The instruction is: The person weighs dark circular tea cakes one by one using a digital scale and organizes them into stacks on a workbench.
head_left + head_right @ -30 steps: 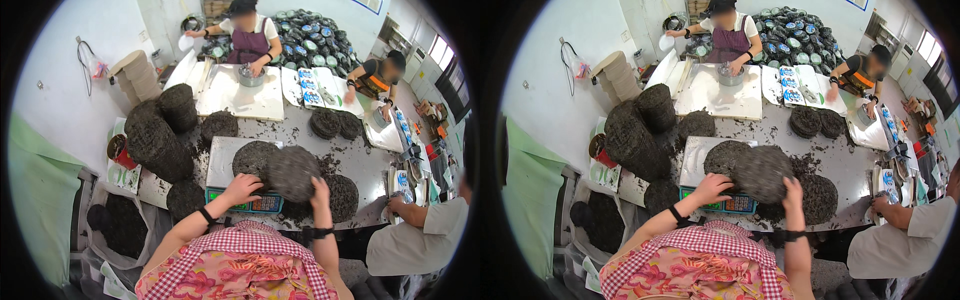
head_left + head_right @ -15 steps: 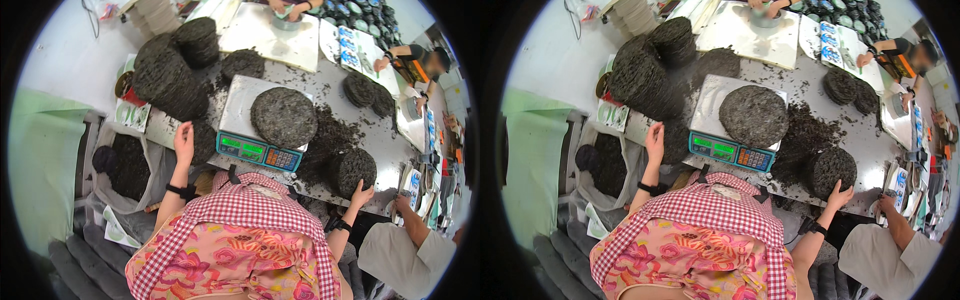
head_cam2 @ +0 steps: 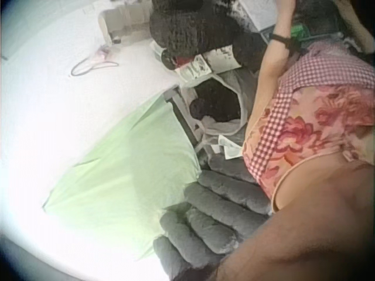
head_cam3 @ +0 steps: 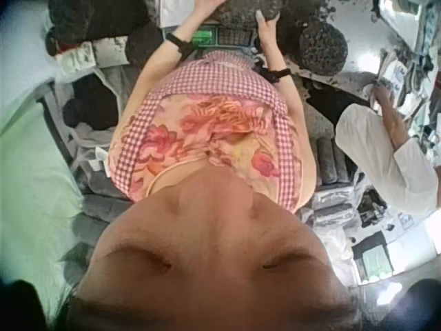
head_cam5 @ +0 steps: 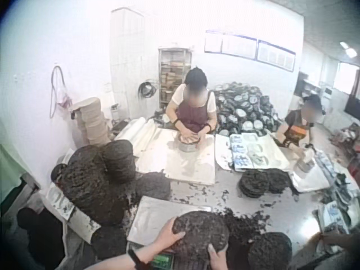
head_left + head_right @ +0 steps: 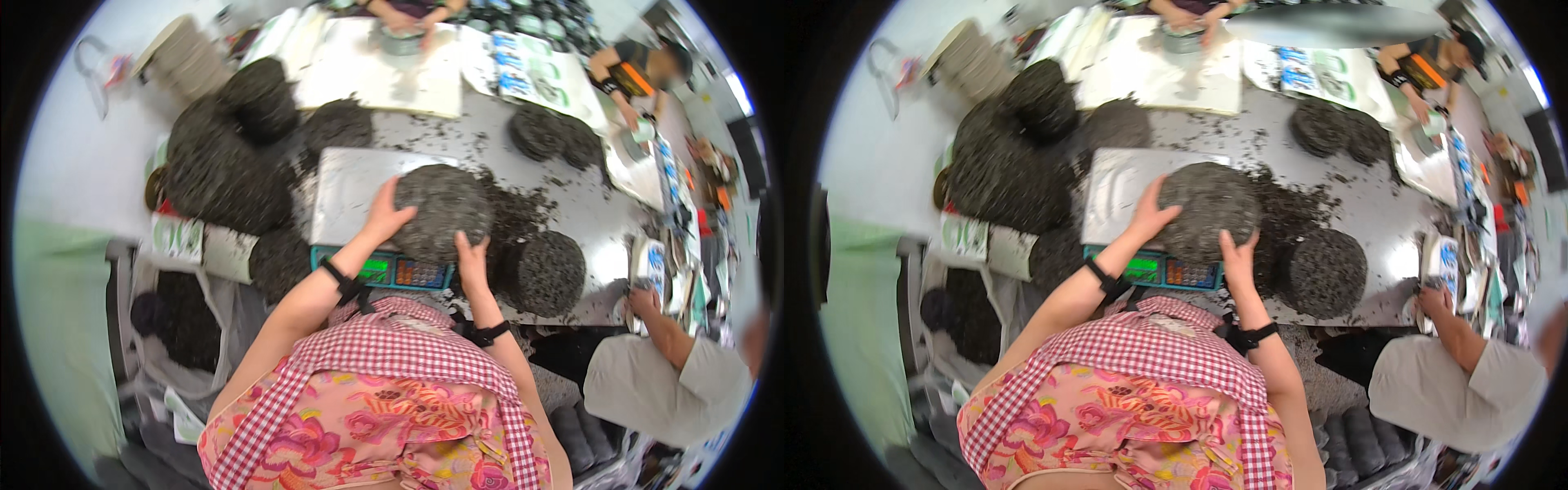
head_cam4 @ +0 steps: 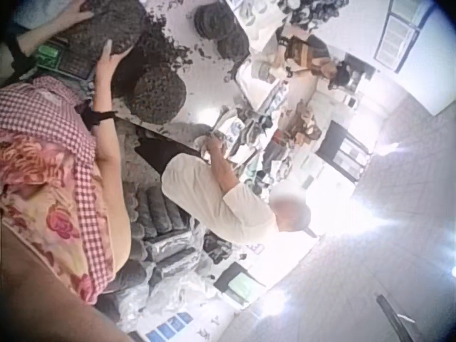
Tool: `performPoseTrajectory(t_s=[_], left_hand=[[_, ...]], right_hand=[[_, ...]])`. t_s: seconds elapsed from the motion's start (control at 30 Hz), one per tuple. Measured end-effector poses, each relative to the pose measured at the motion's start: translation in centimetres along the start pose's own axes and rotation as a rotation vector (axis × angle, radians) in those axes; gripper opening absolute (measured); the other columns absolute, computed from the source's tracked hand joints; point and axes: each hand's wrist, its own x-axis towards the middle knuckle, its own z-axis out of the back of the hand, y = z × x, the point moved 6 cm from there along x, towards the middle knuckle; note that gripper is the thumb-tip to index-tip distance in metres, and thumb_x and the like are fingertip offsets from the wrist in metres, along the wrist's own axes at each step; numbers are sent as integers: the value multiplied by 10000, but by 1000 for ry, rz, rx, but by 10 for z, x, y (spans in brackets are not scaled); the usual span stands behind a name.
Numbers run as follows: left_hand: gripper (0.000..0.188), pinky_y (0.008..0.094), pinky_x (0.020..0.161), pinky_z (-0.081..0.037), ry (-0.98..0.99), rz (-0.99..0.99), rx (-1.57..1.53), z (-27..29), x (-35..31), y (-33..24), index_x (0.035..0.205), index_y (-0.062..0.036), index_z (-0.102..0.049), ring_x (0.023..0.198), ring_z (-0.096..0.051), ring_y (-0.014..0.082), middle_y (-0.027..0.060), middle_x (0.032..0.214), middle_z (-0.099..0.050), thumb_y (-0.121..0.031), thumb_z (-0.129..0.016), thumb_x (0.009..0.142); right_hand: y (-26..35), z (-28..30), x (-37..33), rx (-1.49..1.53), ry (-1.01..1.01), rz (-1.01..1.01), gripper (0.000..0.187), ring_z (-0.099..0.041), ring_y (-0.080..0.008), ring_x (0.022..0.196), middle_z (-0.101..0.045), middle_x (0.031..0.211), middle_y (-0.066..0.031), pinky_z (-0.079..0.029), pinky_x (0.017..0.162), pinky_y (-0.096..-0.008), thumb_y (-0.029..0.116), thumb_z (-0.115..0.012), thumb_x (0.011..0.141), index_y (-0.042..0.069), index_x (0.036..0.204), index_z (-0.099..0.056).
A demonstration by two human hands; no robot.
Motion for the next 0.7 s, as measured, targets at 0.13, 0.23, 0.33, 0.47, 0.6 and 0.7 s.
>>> performPoseTrajectory(t_s=[0.13, 0.23, 0.33, 0.47, 0.6, 0.7], left_hand=[[613, 337, 948, -386, -155, 103, -112, 58, -13, 15, 1254, 2, -433, 1109, -495, 245, 164, 1201, -510, -121, -690, 711], [522, 329, 974, -349, -290, 157, -62, 94, -37, 22, 1264, -17, -442, 1149, -463, 233, 122, 1220, -503, -118, -630, 788], [476, 340, 993, -326, -320, 230, -214, 109, -53, 31, 1290, -29, -412, 1220, -401, 238, 113, 1301, -431, -87, -561, 843], [462, 323, 978, -330, -338, 262, -234, 105, -63, 32, 1273, -17, -419, 1181, -418, 219, 117, 1269, -445, -75, -569, 840], [460, 306, 963, -336, -371, 250, -287, 107, -66, 49, 1274, -14, -415, 1141, -435, 191, 107, 1255, -454, -84, -571, 848], [521, 311, 960, -348, -381, 174, -119, 93, -56, 45, 1298, -14, -392, 1145, -439, 205, 119, 1257, -462, -97, -594, 825]], right_hand=[[-9, 10, 56, -349, 210, 217, 659, -323, -327, 1276, -301, 1407, -166, -259, 1052, -405, 274, -590, 848, 56, 1376, -261], [-23, 49, 112, -873, -6, 274, 715, -217, -332, 1327, -258, 1424, -147, -250, 1046, -497, 206, -672, 744, 143, 1361, -317], [-21, 43, 122, -1180, 69, -108, 890, -151, -354, 1341, -81, 1492, -107, -277, 969, -647, 180, -753, 659, 300, 1395, -266], [-53, 38, 143, -1297, 171, 116, 596, -425, -324, 1151, -414, 1291, -95, -464, 881, -425, 82, -706, 665, 213, 1215, -519], [-7, 40, 126, -1073, -69, 391, 346, -568, -312, 935, -602, 1000, -120, -479, 813, -387, 47, -643, 687, 85, 1031, -630], [56, 19, 85, -778, -134, 399, 346, -587, -293, 966, -610, 1019, -134, -477, 816, -372, 39, -649, 706, 44, 1050, -610]])
